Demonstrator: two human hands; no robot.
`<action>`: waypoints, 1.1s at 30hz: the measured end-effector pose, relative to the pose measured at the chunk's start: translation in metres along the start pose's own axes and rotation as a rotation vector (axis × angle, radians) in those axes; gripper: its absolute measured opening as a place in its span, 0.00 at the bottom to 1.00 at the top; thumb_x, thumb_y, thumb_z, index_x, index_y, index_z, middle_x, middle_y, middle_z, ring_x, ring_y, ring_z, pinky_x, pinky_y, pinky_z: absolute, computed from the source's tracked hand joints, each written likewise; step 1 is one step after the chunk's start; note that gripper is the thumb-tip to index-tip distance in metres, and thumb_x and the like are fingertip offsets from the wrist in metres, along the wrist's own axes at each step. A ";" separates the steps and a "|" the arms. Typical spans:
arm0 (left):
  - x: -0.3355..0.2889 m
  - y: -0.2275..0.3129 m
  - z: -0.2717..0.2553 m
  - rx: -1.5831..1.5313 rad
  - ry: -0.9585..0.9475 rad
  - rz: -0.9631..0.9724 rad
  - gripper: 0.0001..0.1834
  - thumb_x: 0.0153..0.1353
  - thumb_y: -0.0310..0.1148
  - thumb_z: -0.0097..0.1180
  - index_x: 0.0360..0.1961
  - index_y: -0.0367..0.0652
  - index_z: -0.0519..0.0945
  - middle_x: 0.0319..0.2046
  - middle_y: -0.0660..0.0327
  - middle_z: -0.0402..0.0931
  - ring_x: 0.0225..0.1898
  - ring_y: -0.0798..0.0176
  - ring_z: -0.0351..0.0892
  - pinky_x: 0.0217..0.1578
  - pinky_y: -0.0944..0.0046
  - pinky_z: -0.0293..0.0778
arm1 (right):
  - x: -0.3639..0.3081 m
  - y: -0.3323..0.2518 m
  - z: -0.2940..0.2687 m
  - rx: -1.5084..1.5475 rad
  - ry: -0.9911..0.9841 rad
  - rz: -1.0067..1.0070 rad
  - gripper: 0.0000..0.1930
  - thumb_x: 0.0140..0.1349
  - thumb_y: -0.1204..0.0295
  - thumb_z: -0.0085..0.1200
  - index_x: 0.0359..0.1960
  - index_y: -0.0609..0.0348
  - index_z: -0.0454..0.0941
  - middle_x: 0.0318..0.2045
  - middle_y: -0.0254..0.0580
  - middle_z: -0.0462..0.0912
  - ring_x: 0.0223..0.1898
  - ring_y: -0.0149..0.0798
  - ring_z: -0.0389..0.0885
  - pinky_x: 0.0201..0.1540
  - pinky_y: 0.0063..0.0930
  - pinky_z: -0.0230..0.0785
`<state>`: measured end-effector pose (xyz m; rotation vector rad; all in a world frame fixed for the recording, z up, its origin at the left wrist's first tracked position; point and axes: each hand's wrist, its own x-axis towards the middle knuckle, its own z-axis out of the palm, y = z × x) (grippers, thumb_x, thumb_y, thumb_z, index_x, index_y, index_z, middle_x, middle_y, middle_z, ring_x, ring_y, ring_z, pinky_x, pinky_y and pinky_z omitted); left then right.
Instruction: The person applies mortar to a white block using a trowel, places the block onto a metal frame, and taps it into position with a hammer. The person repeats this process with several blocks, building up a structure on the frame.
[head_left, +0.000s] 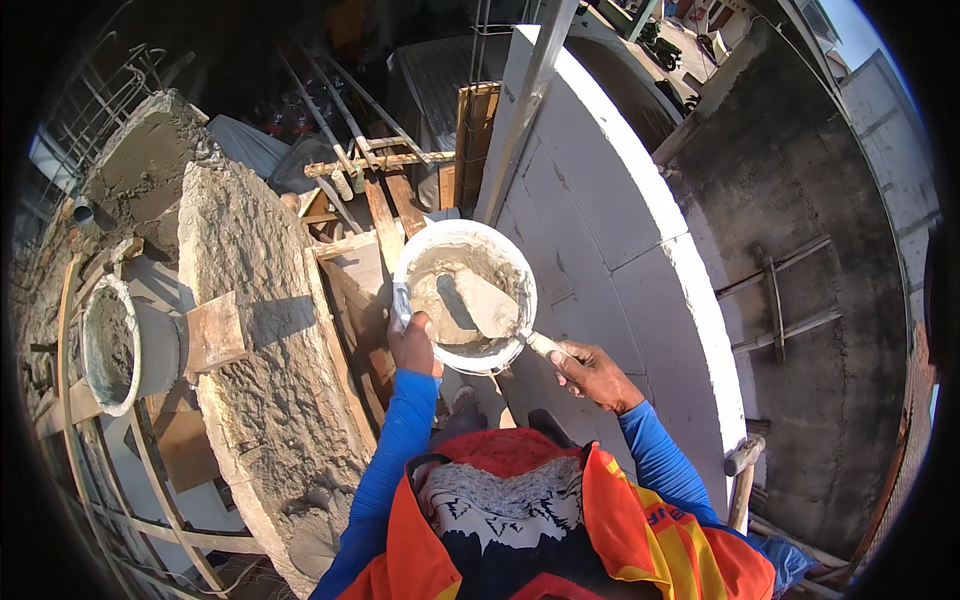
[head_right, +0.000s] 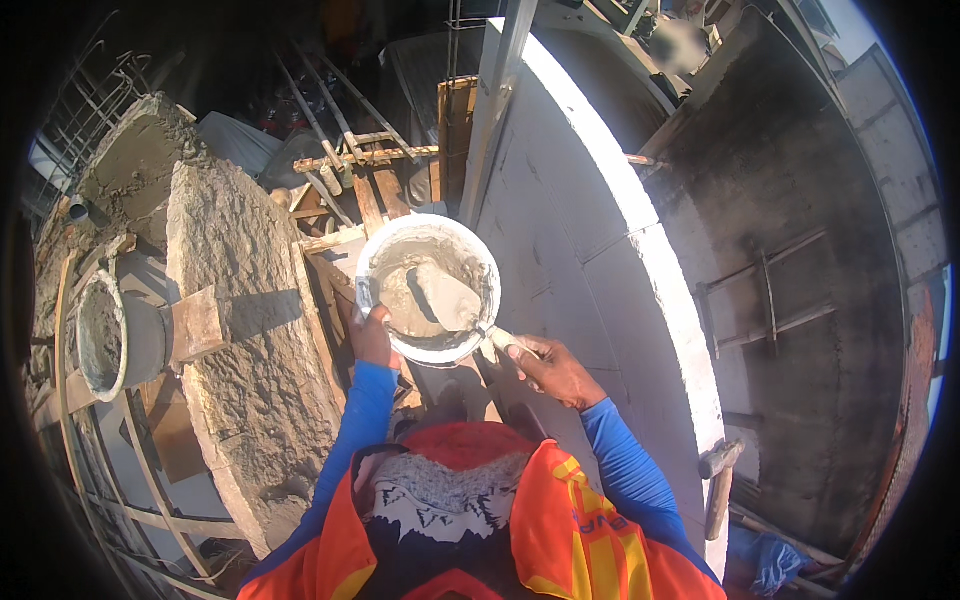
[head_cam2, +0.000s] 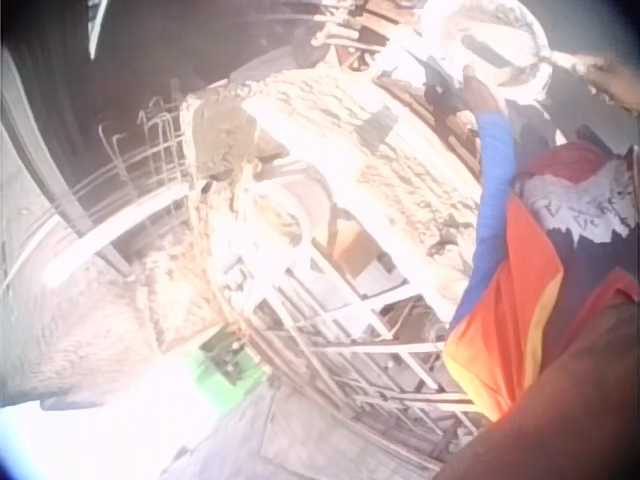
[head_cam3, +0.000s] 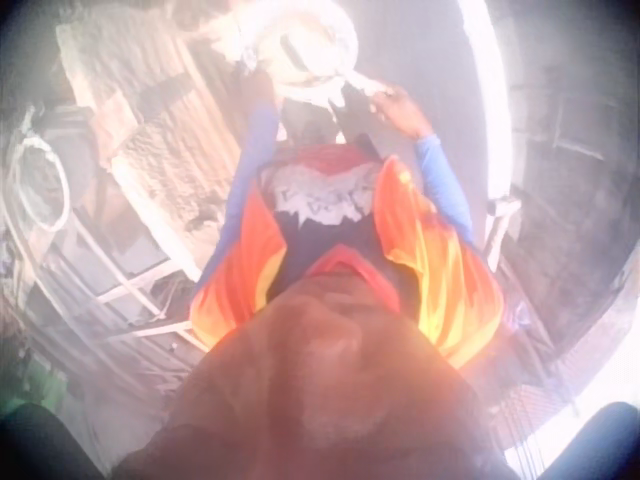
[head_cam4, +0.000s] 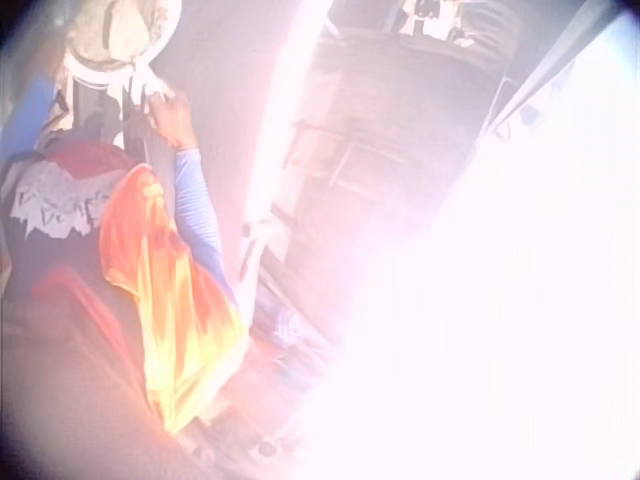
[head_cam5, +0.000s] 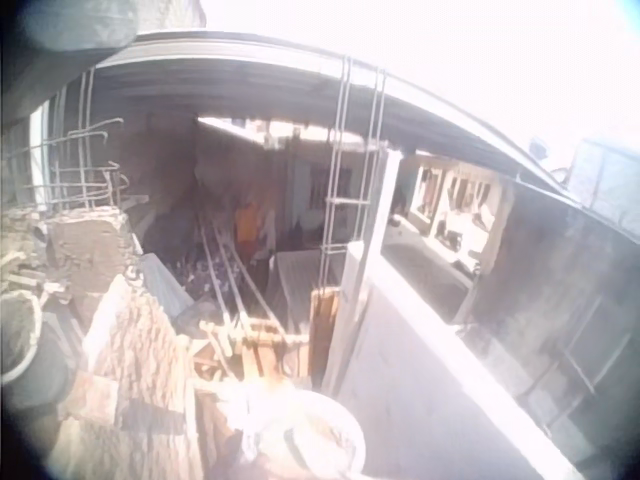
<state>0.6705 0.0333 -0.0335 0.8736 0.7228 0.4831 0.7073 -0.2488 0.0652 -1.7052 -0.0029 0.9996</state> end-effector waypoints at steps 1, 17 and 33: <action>0.009 0.001 -0.003 -0.100 -0.018 -0.051 0.31 0.55 0.21 0.52 0.64 0.37 0.74 0.52 0.55 0.79 0.50 0.57 0.82 0.50 0.59 0.79 | -0.006 -0.010 -0.005 0.111 -0.005 0.024 0.23 0.76 0.55 0.54 0.60 0.60 0.77 0.25 0.29 0.75 0.20 0.20 0.65 0.21 0.16 0.57; 0.021 0.001 -0.052 0.113 0.090 0.122 0.28 0.57 0.23 0.51 0.62 0.34 0.74 0.53 0.52 0.78 0.51 0.52 0.83 0.49 0.55 0.81 | 0.177 -0.307 -0.218 -0.466 0.615 -0.494 0.20 0.74 0.55 0.52 0.47 0.62 0.82 0.25 0.30 0.74 0.24 0.26 0.69 0.25 0.24 0.60; 0.088 0.016 -0.054 -0.031 0.367 -0.082 0.32 0.58 0.22 0.52 0.67 0.35 0.70 0.56 0.51 0.77 0.52 0.50 0.81 0.51 0.53 0.80 | 0.216 -0.346 -0.229 -1.279 0.701 -0.485 0.21 0.70 0.63 0.55 0.58 0.64 0.80 0.44 0.61 0.87 0.44 0.58 0.87 0.50 0.44 0.77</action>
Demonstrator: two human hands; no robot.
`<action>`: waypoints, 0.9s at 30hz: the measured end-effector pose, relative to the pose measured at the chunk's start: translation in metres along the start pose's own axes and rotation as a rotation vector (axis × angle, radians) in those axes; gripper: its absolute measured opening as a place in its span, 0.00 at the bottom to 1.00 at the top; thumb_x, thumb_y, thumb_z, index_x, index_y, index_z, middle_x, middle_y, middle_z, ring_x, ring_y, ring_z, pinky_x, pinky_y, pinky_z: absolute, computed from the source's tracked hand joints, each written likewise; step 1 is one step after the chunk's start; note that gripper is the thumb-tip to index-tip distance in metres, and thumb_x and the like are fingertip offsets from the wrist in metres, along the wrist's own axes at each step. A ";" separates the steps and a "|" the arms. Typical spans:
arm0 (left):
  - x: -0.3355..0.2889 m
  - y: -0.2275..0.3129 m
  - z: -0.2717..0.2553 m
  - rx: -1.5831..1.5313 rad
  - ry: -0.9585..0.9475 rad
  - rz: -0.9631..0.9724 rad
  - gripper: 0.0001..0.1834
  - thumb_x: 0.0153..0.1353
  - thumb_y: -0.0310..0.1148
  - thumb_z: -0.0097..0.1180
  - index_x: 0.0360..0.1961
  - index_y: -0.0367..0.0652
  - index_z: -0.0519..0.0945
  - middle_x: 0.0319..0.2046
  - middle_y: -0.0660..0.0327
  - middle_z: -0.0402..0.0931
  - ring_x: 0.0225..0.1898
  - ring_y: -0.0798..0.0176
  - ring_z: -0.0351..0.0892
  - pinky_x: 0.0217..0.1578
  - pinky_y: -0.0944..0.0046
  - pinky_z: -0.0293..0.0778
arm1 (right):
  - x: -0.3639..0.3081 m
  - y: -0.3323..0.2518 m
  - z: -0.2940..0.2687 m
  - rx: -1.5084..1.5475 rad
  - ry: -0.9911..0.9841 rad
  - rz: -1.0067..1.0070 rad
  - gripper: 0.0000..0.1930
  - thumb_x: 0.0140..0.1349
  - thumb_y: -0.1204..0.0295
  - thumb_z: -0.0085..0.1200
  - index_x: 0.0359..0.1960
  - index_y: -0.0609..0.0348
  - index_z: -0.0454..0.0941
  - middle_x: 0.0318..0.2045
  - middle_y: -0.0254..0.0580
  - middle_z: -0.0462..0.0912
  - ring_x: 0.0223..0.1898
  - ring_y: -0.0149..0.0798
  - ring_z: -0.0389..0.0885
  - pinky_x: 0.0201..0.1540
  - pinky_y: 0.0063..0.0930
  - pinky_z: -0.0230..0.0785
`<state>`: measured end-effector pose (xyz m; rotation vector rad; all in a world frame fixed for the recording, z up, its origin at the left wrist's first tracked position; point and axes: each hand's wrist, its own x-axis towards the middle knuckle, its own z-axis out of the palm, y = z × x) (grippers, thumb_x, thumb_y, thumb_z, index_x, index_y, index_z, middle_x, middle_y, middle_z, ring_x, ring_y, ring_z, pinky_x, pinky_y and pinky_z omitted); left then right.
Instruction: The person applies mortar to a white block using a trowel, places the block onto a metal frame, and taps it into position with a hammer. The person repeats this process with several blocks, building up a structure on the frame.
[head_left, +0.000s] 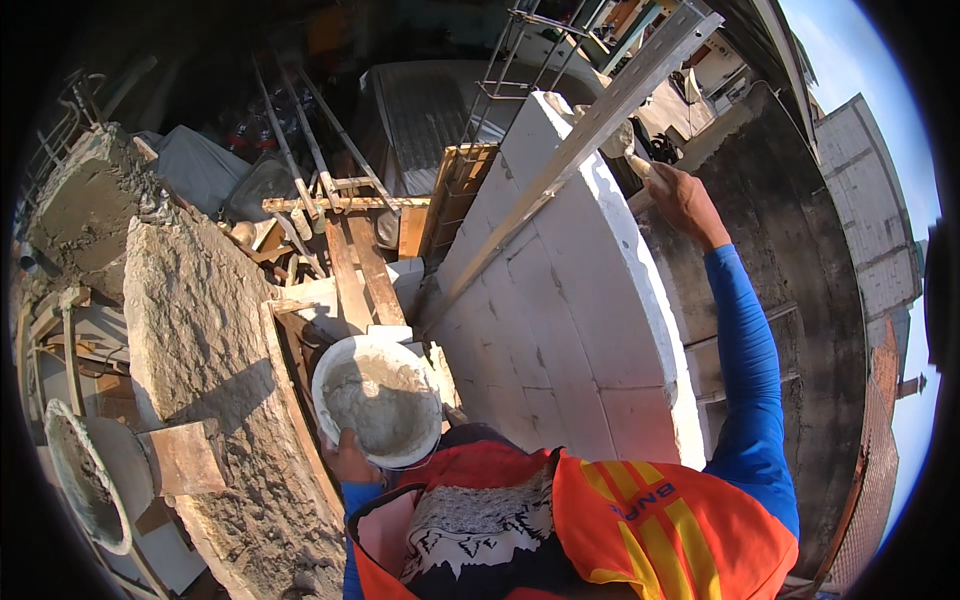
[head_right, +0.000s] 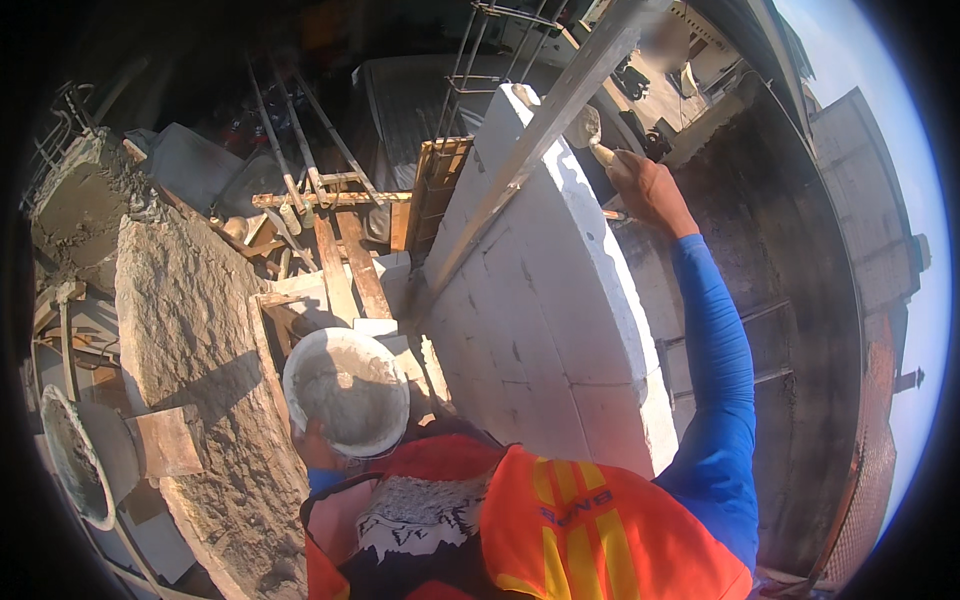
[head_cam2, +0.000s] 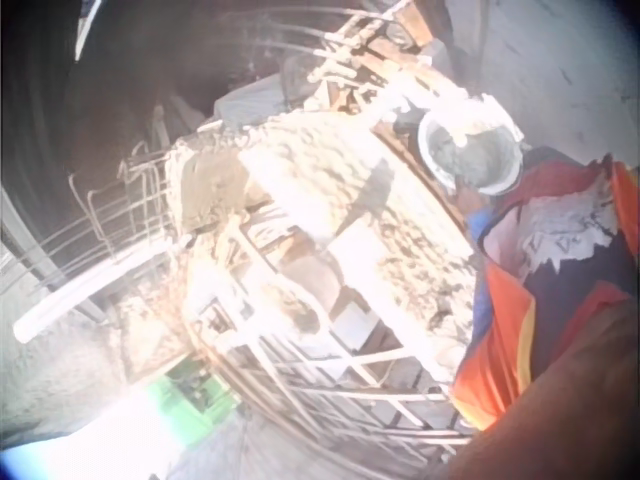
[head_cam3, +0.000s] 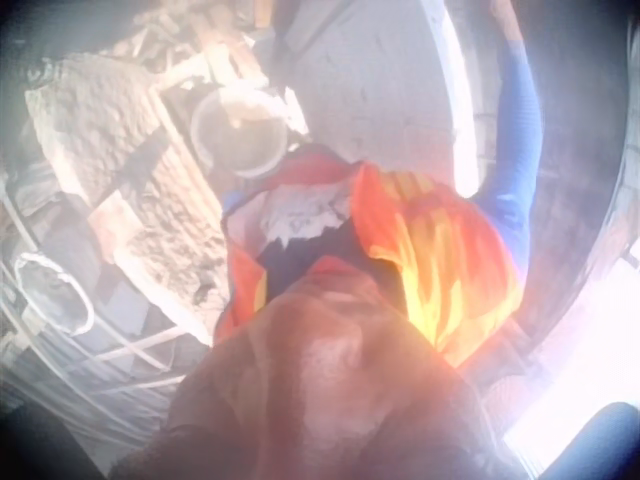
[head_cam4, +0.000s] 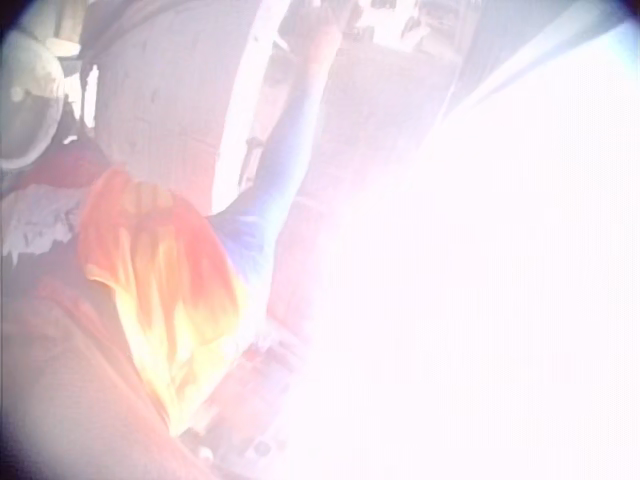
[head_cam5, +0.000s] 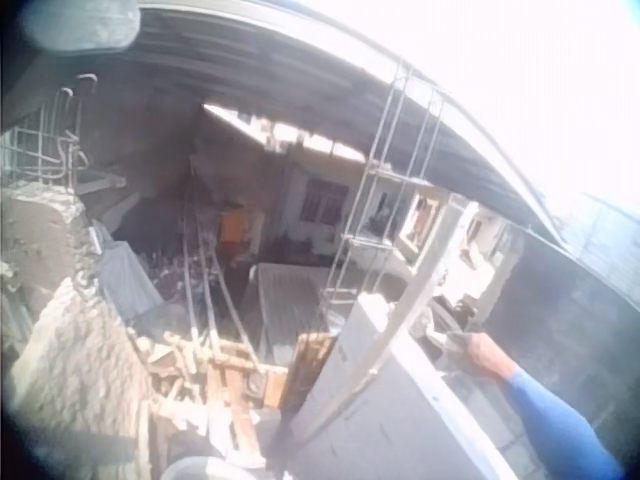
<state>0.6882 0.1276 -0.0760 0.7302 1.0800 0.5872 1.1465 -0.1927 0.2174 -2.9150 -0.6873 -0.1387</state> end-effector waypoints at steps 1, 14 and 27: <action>0.007 0.000 0.007 -0.028 -0.066 0.008 0.33 0.58 0.21 0.52 0.68 0.36 0.70 0.57 0.52 0.76 0.53 0.51 0.80 0.52 0.53 0.79 | -0.009 0.001 -0.003 -0.020 -0.087 -0.029 0.21 0.70 0.63 0.56 0.59 0.64 0.79 0.46 0.62 0.86 0.46 0.60 0.86 0.52 0.45 0.77; 0.022 0.007 0.147 0.109 -0.526 0.130 0.35 0.57 0.19 0.53 0.69 0.30 0.68 0.60 0.55 0.76 0.58 0.58 0.77 0.61 0.63 0.70 | -0.162 -0.047 -0.008 0.310 0.099 0.248 0.24 0.72 0.58 0.56 0.61 0.64 0.79 0.41 0.55 0.88 0.41 0.47 0.87 0.48 0.38 0.76; -0.014 0.035 0.218 0.586 -1.049 0.543 0.35 0.57 0.17 0.50 0.70 0.28 0.66 0.68 0.51 0.68 0.67 0.58 0.67 0.67 0.60 0.62 | -0.235 -0.143 0.121 0.899 -0.412 0.494 0.22 0.75 0.57 0.54 0.54 0.67 0.81 0.23 0.36 0.75 0.21 0.28 0.69 0.26 0.28 0.66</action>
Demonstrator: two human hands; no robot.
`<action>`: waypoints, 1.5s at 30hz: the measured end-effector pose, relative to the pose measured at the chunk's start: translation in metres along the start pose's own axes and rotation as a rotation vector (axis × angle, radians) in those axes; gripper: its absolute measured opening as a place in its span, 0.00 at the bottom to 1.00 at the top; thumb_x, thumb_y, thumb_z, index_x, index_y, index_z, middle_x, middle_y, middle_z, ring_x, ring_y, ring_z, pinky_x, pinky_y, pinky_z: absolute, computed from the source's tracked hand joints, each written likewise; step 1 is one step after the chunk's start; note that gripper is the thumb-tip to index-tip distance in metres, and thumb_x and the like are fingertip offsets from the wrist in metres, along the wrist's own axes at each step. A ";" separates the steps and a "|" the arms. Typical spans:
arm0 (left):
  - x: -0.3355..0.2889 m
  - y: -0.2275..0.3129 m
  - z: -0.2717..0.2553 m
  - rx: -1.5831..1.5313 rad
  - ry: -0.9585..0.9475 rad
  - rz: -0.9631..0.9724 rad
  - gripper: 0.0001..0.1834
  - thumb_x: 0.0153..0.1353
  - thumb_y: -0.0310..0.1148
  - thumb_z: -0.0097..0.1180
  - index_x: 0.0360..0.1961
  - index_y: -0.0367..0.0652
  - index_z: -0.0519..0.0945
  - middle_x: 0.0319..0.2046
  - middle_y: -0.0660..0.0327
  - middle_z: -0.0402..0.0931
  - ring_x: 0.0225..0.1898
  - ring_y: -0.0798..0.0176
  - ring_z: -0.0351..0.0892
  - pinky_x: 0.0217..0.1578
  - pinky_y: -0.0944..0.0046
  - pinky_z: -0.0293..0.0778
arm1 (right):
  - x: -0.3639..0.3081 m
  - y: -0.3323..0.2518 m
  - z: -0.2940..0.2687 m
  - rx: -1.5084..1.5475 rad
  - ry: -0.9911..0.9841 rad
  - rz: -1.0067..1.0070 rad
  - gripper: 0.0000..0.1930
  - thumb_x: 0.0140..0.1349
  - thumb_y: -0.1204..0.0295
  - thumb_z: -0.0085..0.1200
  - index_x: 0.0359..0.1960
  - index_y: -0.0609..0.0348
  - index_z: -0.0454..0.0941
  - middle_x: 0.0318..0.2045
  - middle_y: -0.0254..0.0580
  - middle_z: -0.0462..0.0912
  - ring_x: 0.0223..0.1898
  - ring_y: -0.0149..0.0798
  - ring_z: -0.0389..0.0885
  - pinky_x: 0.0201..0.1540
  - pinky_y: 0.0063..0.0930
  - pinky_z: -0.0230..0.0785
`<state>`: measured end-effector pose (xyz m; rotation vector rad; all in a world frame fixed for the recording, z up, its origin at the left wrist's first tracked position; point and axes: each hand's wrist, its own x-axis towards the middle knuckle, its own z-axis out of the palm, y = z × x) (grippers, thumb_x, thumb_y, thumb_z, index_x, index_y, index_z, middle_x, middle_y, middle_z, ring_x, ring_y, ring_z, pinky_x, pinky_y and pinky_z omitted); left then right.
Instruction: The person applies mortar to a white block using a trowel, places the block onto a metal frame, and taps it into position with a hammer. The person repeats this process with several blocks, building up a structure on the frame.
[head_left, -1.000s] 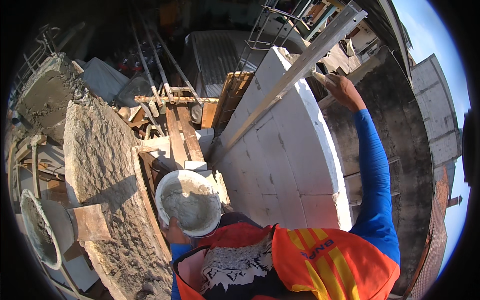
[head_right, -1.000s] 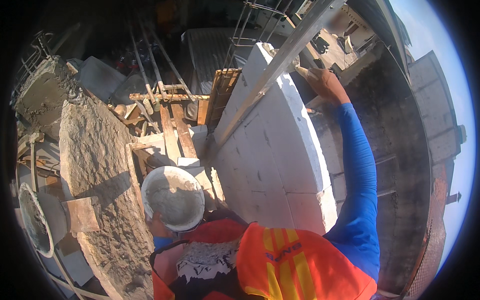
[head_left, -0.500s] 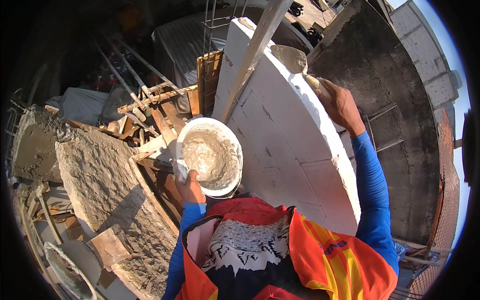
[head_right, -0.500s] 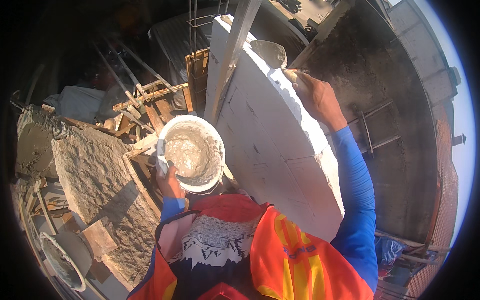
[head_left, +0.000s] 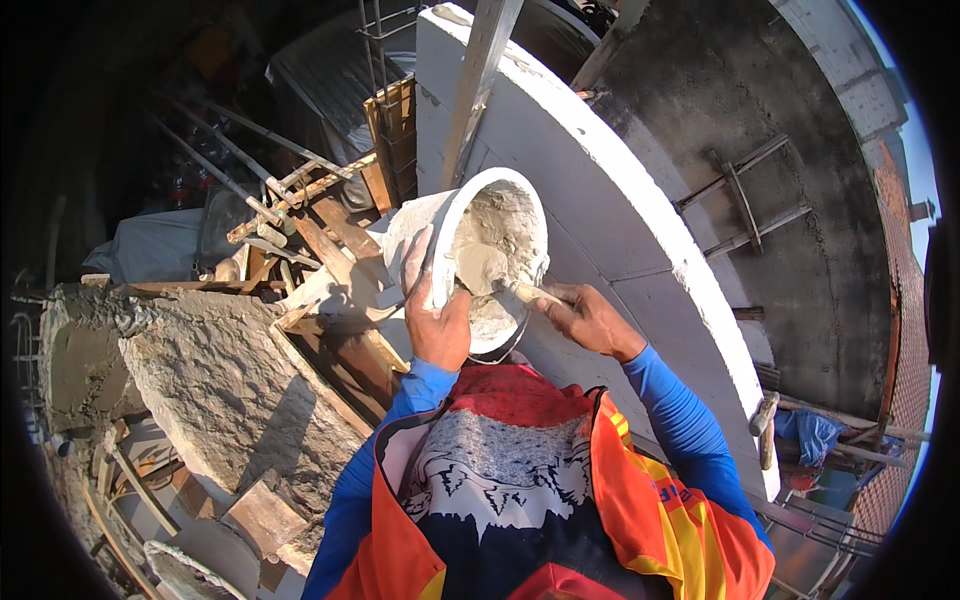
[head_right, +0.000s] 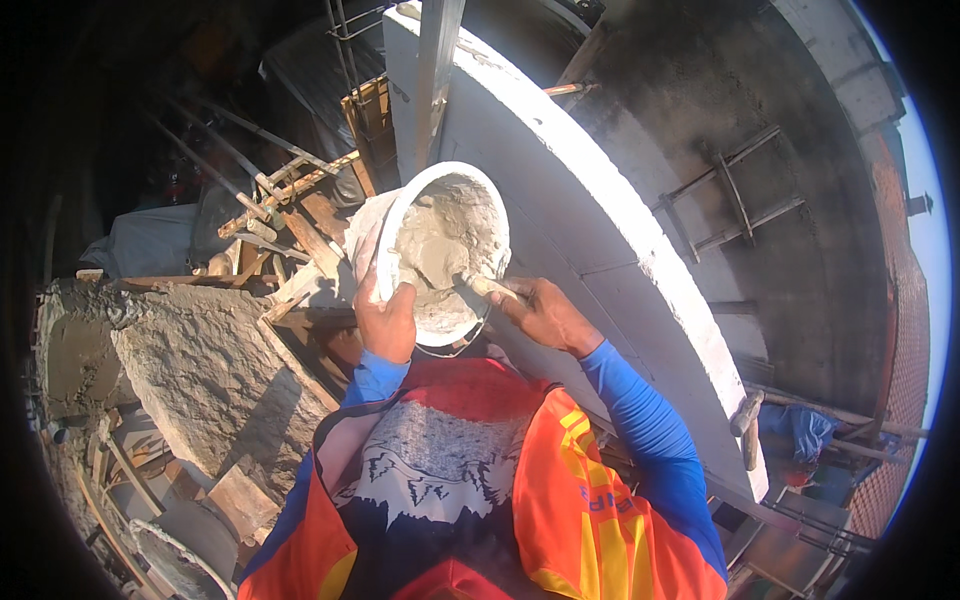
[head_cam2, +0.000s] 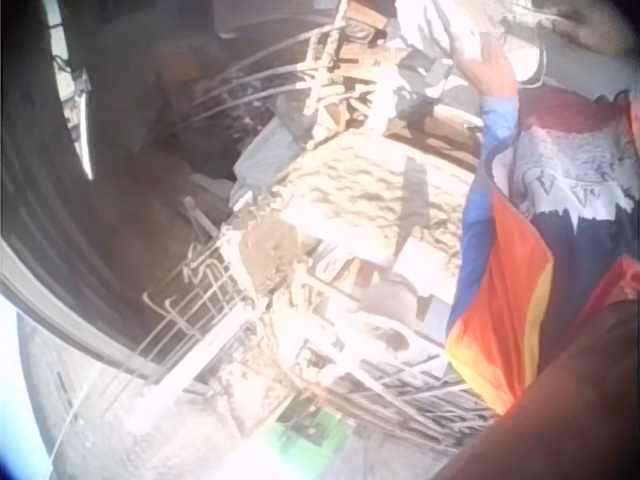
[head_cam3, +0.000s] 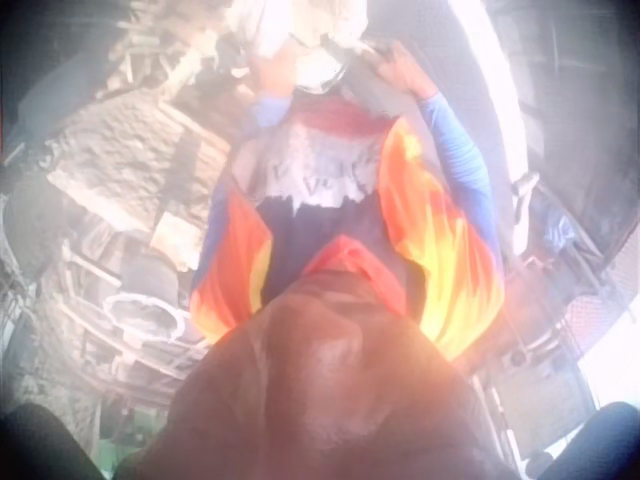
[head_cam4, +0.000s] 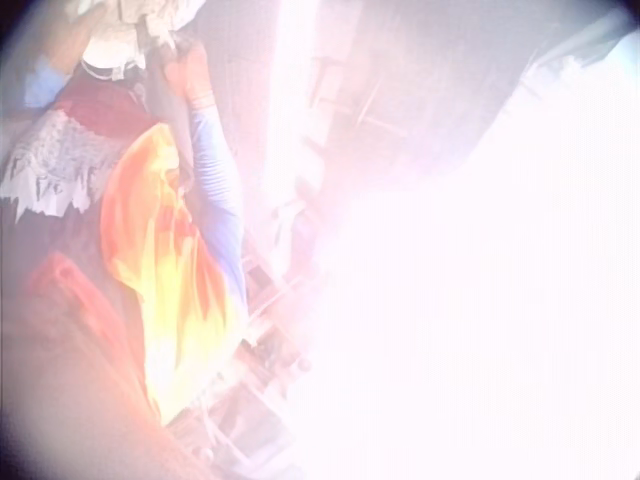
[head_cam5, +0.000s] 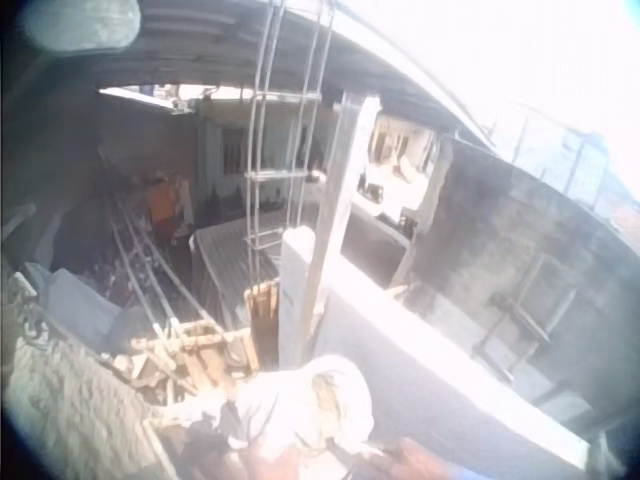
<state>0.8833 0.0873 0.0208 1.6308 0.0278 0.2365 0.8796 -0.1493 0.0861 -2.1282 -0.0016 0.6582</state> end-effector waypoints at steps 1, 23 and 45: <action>0.005 0.004 -0.001 -0.138 0.079 -0.014 0.34 0.58 0.17 0.49 0.69 0.28 0.67 0.63 0.53 0.72 0.62 0.60 0.71 0.64 0.61 0.66 | -0.012 -0.005 -0.005 0.151 -0.031 0.082 0.21 0.76 0.57 0.53 0.54 0.66 0.82 0.23 0.34 0.74 0.20 0.26 0.67 0.24 0.25 0.63; -0.022 -0.049 -0.043 -0.730 0.310 -0.493 0.31 0.57 0.15 0.47 0.66 0.33 0.72 0.60 0.53 0.78 0.57 0.58 0.79 0.59 0.60 0.74 | 0.110 -0.129 -0.172 -0.958 0.492 -0.392 0.24 0.72 0.62 0.57 0.63 0.65 0.77 0.49 0.61 0.87 0.47 0.58 0.88 0.54 0.44 0.78; -0.025 0.029 0.006 0.246 -0.145 0.227 0.33 0.53 0.21 0.52 0.65 0.32 0.74 0.70 0.51 0.68 0.75 0.47 0.56 0.74 0.53 0.50 | -0.055 0.026 0.013 0.239 -0.096 0.147 0.23 0.75 0.53 0.53 0.59 0.60 0.82 0.23 0.33 0.78 0.22 0.29 0.73 0.25 0.30 0.64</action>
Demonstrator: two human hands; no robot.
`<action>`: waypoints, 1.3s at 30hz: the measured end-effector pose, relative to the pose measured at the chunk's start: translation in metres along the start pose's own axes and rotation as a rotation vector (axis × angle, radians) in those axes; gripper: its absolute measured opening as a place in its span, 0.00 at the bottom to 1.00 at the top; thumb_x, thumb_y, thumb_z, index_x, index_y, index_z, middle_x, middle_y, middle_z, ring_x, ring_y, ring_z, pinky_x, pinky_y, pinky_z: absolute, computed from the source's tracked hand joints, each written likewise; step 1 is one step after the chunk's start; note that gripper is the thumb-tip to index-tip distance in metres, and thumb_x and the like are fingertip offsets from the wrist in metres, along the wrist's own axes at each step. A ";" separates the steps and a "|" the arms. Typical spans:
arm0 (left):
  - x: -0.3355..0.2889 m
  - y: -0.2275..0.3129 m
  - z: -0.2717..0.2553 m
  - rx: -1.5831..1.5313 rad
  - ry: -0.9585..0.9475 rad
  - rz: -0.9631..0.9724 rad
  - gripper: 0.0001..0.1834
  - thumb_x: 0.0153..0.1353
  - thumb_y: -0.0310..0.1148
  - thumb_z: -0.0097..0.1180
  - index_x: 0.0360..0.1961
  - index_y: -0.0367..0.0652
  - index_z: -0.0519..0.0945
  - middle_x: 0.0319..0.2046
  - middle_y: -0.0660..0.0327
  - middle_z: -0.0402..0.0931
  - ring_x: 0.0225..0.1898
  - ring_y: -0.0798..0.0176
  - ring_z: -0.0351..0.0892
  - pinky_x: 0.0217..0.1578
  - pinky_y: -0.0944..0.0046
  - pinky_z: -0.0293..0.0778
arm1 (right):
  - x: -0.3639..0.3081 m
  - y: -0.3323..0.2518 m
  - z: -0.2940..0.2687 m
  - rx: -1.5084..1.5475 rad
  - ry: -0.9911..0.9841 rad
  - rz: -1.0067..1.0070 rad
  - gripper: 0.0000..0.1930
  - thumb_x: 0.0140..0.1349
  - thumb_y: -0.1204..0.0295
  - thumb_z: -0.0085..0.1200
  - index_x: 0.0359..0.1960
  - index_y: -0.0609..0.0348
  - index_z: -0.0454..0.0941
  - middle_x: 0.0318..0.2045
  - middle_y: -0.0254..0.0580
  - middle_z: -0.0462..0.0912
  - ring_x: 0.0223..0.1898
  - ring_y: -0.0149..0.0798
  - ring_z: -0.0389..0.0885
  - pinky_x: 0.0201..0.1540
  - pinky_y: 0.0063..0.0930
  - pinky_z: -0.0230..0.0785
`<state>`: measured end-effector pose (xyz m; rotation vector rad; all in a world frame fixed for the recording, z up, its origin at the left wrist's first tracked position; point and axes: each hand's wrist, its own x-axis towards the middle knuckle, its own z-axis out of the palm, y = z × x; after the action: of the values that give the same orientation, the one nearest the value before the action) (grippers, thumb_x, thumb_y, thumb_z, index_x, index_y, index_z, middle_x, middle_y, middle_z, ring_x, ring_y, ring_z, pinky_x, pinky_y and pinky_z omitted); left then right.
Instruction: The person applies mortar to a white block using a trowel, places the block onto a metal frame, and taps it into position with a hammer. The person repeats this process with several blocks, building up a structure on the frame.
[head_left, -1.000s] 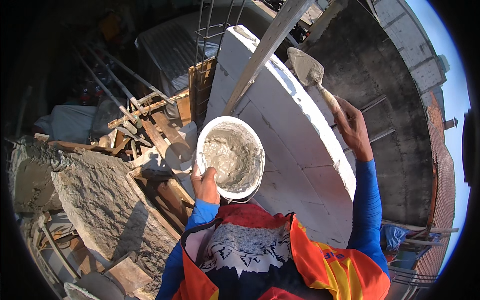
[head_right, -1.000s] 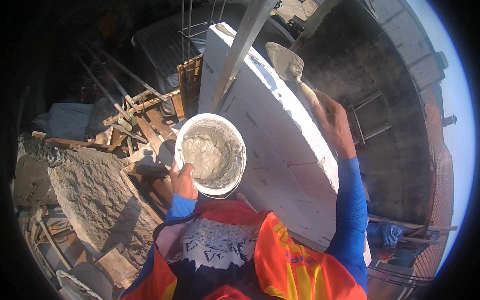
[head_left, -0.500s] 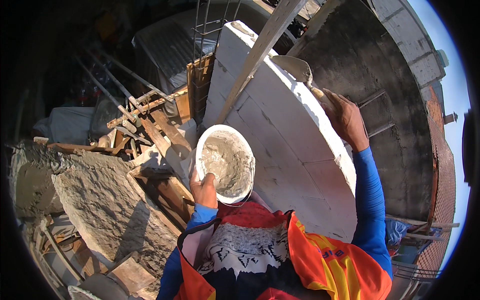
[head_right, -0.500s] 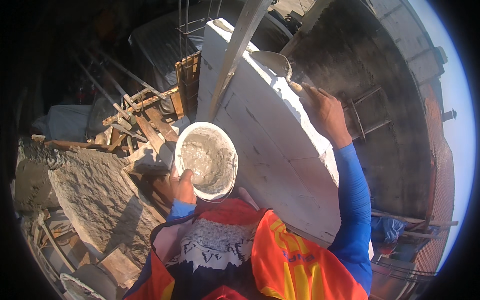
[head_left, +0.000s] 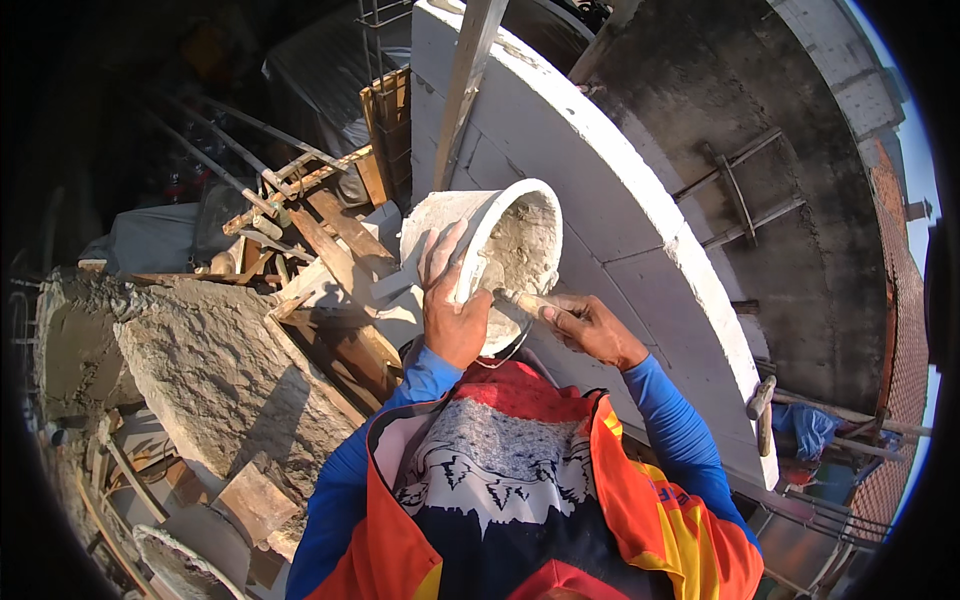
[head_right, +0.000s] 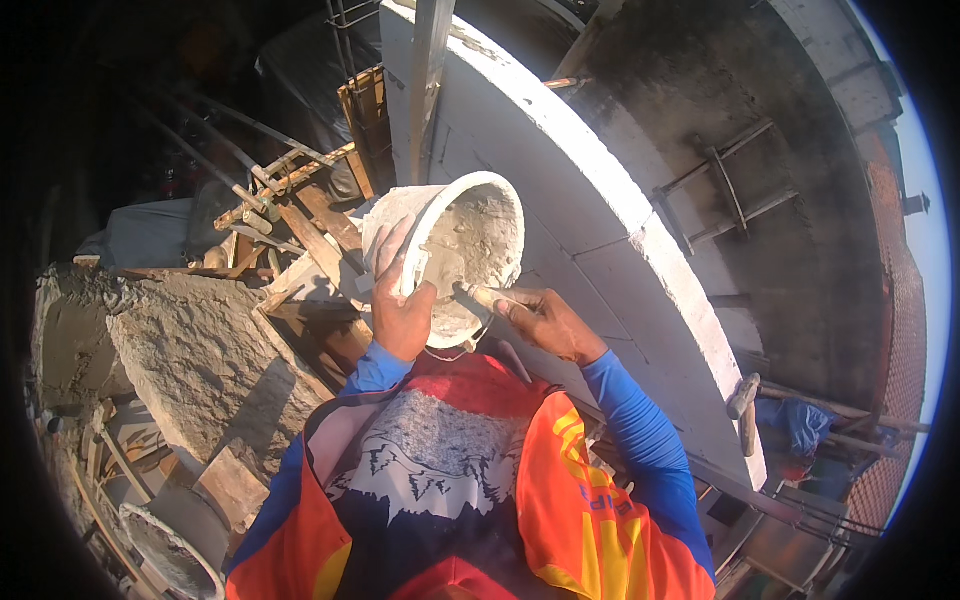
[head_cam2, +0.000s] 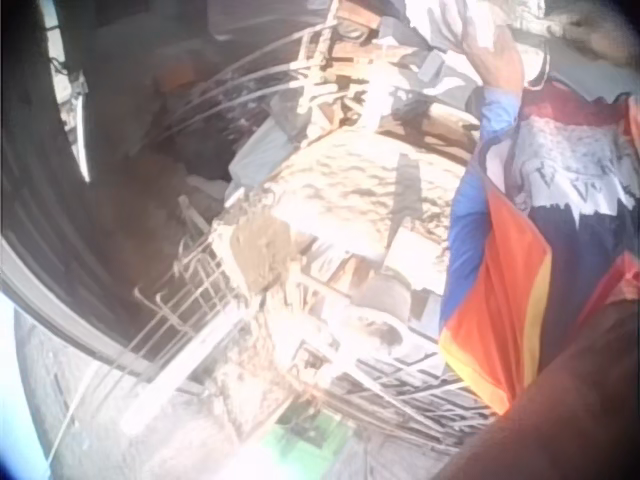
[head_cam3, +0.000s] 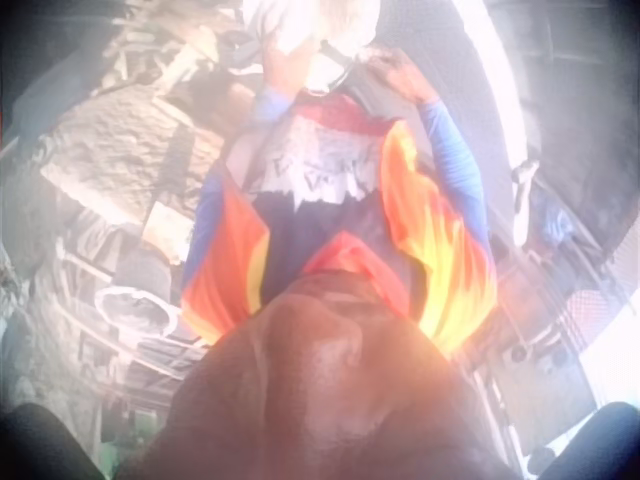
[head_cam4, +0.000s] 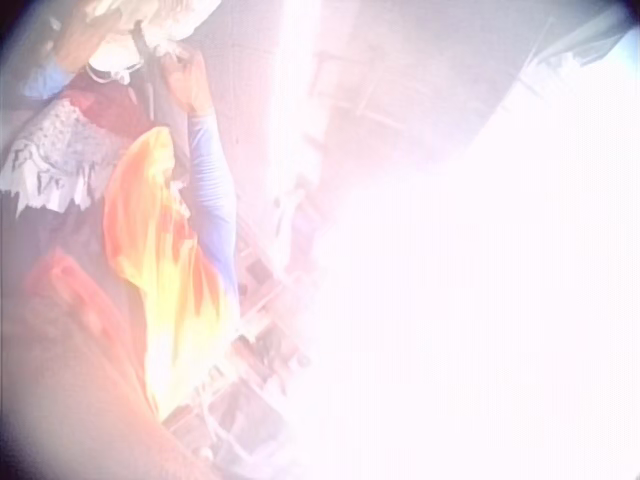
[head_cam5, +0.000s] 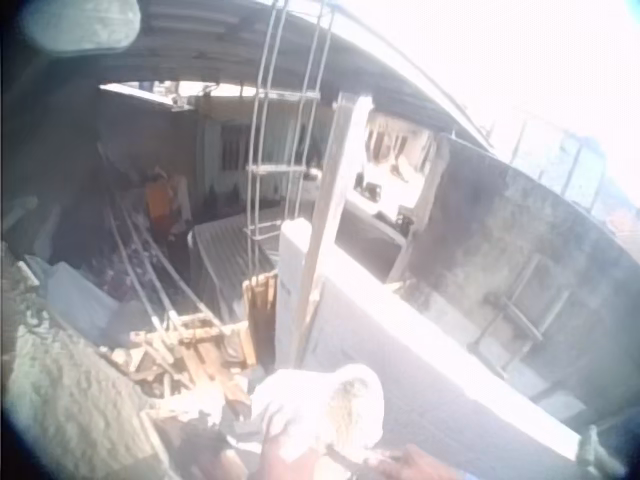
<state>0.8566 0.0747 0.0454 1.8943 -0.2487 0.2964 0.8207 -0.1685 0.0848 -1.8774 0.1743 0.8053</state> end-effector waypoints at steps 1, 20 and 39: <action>0.001 0.002 0.001 -0.044 0.036 -0.016 0.33 0.54 0.21 0.52 0.65 0.32 0.73 0.69 0.51 0.69 0.73 0.49 0.60 0.73 0.56 0.53 | -0.007 0.003 -0.002 0.092 0.001 0.016 0.23 0.76 0.54 0.53 0.60 0.59 0.81 0.24 0.30 0.75 0.22 0.26 0.69 0.25 0.27 0.61; -0.048 -0.036 -0.008 -1.099 0.397 -0.702 0.30 0.56 0.15 0.46 0.63 0.35 0.74 0.55 0.55 0.80 0.52 0.59 0.82 0.53 0.61 0.79 | -0.066 -0.088 -0.150 -0.221 0.557 -0.308 0.28 0.75 0.54 0.54 0.64 0.67 0.77 0.30 0.34 0.77 0.28 0.27 0.71 0.30 0.24 0.64; -0.070 -0.083 -0.039 -0.954 0.518 -0.769 0.29 0.57 0.14 0.48 0.61 0.34 0.77 0.53 0.58 0.82 0.50 0.62 0.82 0.53 0.64 0.76 | 0.230 -0.271 -0.178 -1.207 0.601 -0.691 0.25 0.73 0.59 0.53 0.66 0.59 0.76 0.50 0.59 0.86 0.49 0.59 0.87 0.57 0.45 0.78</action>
<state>0.8131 0.1411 -0.0385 0.8160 0.5954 0.0905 1.2020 -0.1451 0.1953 -2.9741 -0.7224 -0.2844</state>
